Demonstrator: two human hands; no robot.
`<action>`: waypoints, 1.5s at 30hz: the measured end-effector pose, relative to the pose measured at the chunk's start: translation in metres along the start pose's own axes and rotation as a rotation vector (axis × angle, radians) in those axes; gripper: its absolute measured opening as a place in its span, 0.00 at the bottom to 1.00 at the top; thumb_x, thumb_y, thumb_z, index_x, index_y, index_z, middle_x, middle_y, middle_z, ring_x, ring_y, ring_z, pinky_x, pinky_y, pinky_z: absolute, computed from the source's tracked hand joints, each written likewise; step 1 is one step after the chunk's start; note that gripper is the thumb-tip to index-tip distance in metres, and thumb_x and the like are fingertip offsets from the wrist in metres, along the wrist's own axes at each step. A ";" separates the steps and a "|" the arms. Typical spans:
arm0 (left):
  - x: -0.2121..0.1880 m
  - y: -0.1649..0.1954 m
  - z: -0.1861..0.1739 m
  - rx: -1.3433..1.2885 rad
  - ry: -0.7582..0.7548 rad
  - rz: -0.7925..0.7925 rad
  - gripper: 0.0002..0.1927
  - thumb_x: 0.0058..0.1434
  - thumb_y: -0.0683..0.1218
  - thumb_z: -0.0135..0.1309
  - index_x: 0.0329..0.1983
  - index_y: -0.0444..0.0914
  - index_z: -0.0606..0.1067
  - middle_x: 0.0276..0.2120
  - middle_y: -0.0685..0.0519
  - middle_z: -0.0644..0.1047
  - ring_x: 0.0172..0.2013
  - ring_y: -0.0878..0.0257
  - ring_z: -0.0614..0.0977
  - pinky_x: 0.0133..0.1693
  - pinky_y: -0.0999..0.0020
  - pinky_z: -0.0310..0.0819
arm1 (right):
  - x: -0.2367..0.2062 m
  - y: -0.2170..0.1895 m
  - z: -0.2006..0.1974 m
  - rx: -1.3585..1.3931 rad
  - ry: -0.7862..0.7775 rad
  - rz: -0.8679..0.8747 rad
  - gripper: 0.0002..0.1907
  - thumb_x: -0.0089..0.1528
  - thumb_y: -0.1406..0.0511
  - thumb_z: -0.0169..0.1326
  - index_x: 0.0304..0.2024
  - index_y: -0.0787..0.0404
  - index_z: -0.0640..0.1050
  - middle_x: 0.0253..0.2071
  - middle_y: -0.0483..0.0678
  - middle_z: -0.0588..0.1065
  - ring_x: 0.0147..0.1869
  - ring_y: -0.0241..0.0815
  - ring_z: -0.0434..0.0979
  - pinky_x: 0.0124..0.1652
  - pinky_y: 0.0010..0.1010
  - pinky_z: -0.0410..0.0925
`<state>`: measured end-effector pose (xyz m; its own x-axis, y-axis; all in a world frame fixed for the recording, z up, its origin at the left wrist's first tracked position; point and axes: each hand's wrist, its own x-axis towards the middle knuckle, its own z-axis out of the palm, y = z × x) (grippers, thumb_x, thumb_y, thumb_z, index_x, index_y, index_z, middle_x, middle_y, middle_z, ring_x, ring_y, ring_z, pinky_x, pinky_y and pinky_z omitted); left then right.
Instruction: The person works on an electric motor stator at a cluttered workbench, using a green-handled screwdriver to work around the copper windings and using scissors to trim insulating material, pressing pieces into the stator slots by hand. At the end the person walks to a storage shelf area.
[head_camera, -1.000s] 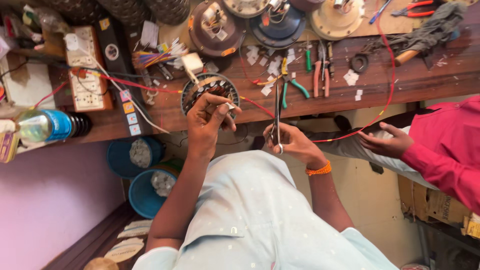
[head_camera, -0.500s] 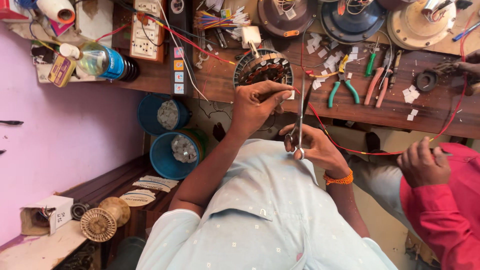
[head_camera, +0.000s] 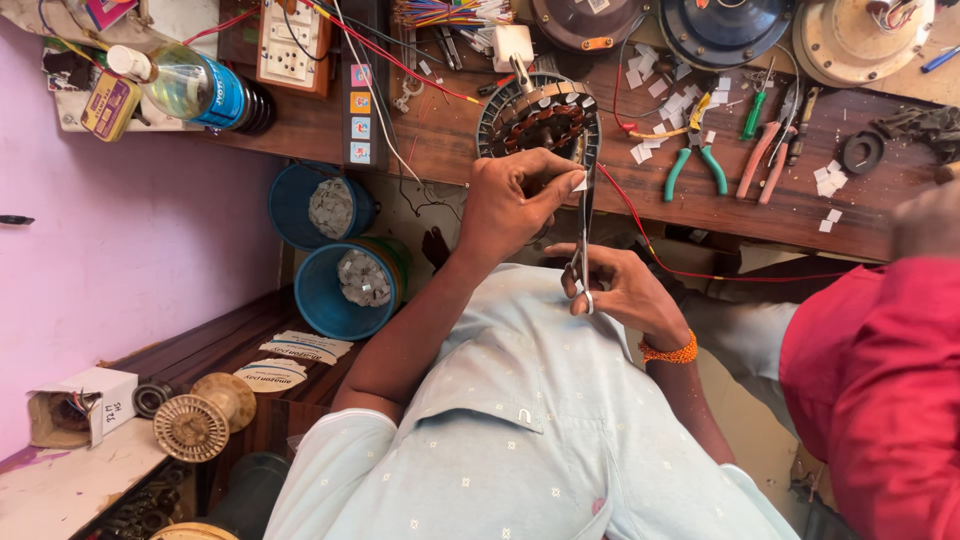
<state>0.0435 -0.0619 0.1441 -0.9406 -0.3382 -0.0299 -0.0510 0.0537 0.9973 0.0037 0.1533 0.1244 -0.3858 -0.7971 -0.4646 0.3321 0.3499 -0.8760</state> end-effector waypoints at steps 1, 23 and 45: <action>0.000 0.000 0.000 0.018 0.003 -0.011 0.05 0.64 0.41 0.62 0.41 0.35 0.83 0.30 0.55 0.85 0.26 0.73 0.84 0.25 0.77 0.75 | 0.000 -0.001 0.001 0.012 0.003 -0.007 0.42 0.48 0.57 0.72 0.62 0.66 0.76 0.33 0.38 0.72 0.37 0.27 0.69 0.38 0.22 0.65; 0.011 -0.024 -0.004 -0.129 -0.105 -0.199 0.05 0.64 0.42 0.59 0.37 0.34 0.81 0.30 0.54 0.84 0.34 0.69 0.89 0.19 0.77 0.71 | 0.005 0.032 0.007 0.065 0.155 -0.037 0.25 0.52 0.72 0.66 0.53 0.69 0.81 0.30 0.40 0.75 0.35 0.26 0.73 0.38 0.21 0.69; -0.031 -0.044 -0.027 -0.576 -0.047 -0.279 0.04 0.70 0.43 0.49 0.45 0.40 0.68 0.49 0.51 0.80 0.30 0.63 0.86 0.18 0.77 0.69 | 0.062 0.177 -0.100 -0.830 0.420 0.052 0.14 0.57 0.62 0.65 0.41 0.60 0.78 0.33 0.53 0.81 0.37 0.54 0.82 0.35 0.47 0.73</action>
<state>0.0843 -0.0794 0.1033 -0.9326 -0.2242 -0.2829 -0.1193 -0.5483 0.8277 -0.0475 0.2147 -0.0725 -0.7215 -0.5834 -0.3729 -0.3015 0.7495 -0.5893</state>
